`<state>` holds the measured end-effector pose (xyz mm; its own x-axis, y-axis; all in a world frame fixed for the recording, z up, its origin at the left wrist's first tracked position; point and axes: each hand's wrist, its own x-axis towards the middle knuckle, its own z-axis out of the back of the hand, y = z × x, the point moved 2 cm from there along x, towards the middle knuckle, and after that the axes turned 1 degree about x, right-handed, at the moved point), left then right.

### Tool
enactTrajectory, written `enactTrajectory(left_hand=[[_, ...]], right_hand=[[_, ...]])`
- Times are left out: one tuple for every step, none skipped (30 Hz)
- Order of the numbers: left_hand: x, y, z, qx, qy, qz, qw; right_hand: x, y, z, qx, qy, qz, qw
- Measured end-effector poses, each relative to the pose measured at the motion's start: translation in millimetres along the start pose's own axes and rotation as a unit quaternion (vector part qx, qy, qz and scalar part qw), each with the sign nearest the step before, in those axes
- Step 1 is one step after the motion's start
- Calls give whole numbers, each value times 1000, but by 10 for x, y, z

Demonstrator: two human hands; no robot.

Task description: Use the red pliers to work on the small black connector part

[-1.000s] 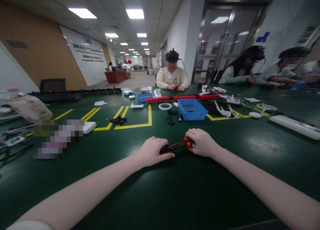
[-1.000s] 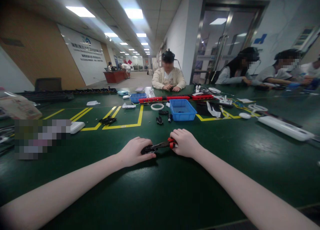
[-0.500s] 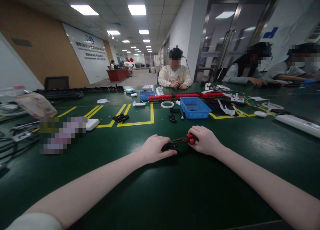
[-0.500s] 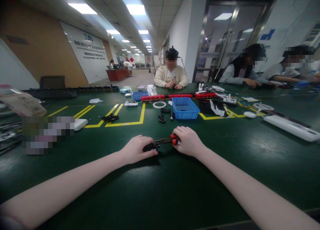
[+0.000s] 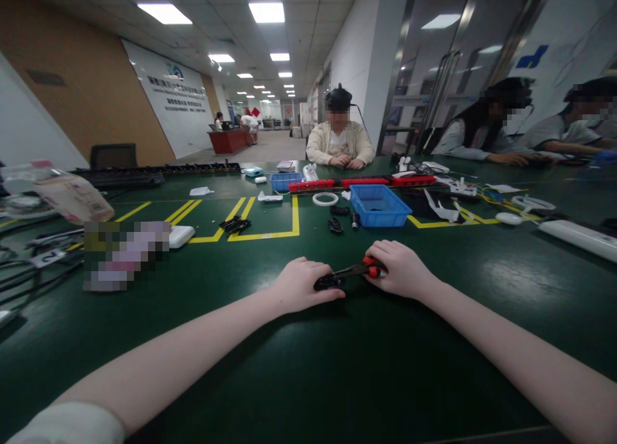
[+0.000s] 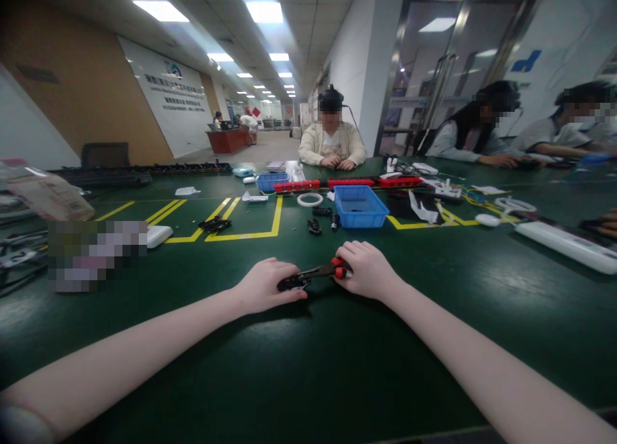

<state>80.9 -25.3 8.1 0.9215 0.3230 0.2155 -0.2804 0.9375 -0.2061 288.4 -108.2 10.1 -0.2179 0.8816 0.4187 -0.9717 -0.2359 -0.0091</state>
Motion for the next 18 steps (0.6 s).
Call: enactTrajectory(left_hand=[[-1, 0, 1, -1, 1, 0, 1000], [-3, 0, 2, -3, 1, 1, 1000], [-5, 1, 2, -4, 1, 2, 1000], [-7, 3, 1, -6, 0, 3, 1000], [-9, 5, 0, -7, -2, 5, 1000], [-10, 8, -2, -8, -4, 6, 1000], [-11, 10, -5, -7, -6, 7, 1000], [-10, 12, -8, -6, -8, 8, 1000], [-9, 14, -12, -6, -8, 10, 1000], [-7, 16, -15, -5, -9, 11, 1000], [-5, 18, -17, -6, -9, 12, 1000], [-2, 20, -19, -7, -10, 12, 1000], [1, 21, -19, -8, -11, 10, 1000], [3, 22, -19, -9, -12, 9, 1000], [4, 22, -18, -11, -12, 8, 1000], [5, 22, -18, -13, -12, 7, 1000], [5, 21, -18, -15, -11, 7, 1000], [4, 21, -18, -16, -12, 8, 1000]], right_hand=[[-1, -2, 0, -1, 1, 1, 1000], [-2, -5, 0, -3, 2, 2, 1000], [-2, -7, 1, -4, 4, 3, 1000], [-1, -7, 3, -5, 5, 4, 1000], [-1, -8, 4, -7, 7, 5, 1000], [0, -7, 6, -8, 8, 6, 1000], [1, -6, 7, -9, 10, 7, 1000], [2, -6, 7, -10, 12, 7, 1000], [2, -5, 7, -11, 15, 7, 1000], [3, -5, 6, -12, 17, 6, 1000], [2, -4, 5, -13, 20, 5, 1000], [2, -3, 3, -13, 23, 4, 1000], [1, -1, 2, -14, 26, 3, 1000], [0, 2, 0, -14, 29, 2, 999], [-1, 5, -3, -14, 33, 1, 999], [-1, 9, -5, -14, 37, -1, 999], [-2, 12, -8, -13, 40, -3, 999], [-3, 15, -11, -12, 43, -5, 999]])
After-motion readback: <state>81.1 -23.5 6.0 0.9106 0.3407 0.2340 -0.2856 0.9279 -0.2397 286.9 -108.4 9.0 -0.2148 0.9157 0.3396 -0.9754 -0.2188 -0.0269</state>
